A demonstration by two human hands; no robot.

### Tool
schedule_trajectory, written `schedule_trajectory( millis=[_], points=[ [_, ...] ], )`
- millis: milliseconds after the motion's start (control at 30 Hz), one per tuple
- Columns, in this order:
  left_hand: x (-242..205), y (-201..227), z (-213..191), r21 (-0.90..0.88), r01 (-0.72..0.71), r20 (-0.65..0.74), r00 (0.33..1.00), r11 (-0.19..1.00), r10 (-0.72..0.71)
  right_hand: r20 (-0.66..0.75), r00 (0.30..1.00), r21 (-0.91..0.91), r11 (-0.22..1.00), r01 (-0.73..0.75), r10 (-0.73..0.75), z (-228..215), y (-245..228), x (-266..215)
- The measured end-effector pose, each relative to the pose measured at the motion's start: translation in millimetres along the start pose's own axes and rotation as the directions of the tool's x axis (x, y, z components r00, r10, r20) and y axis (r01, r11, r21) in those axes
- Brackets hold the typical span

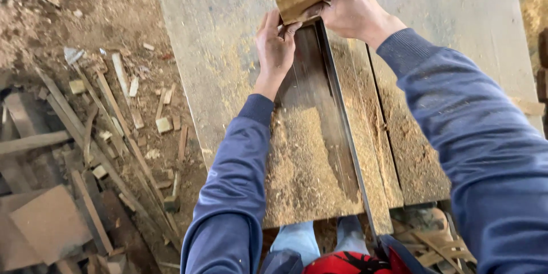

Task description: The person uses a table saw to cut small wooden blocks. They repeatedly pick up blocks from a stack, guide them through the saw blade, and place the cut pieces back onto the stack.

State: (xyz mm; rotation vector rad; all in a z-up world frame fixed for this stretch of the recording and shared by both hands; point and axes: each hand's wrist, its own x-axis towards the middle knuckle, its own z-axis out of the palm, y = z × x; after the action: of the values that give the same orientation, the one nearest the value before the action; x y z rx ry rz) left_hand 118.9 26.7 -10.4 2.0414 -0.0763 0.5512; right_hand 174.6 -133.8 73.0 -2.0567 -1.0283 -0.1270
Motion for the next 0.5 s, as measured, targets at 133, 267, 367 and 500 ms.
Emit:
schedule_trajectory(
  millis=[133,267,367,500],
  points=[
    [25.8,-15.0,6.7,0.001,0.015,-0.002,1.0,1.0,-0.015,-0.019,1.0,-0.017,1.0,-0.004,0.004,0.6,17.5,21.6],
    [58.2,-39.2,15.3,-0.101,0.041,-0.034,0.998,0.994,-0.044,-0.076,0.996,-0.121,0.992,0.03,-0.04,12.3,44.7,42.3],
    [61.2,-37.6,7.1,0.009,-0.006,0.039,0.999,1.0,0.006,0.02,0.99,0.018,0.99,-0.138,0.138,8.9,27.6,45.8],
    [25.6,26.7,-29.6,0.315,-0.131,0.0,0.99,0.94,0.139,0.065,0.936,0.356,0.868,-0.346,0.346,-20.1,-46.8,33.0]
  ],
)
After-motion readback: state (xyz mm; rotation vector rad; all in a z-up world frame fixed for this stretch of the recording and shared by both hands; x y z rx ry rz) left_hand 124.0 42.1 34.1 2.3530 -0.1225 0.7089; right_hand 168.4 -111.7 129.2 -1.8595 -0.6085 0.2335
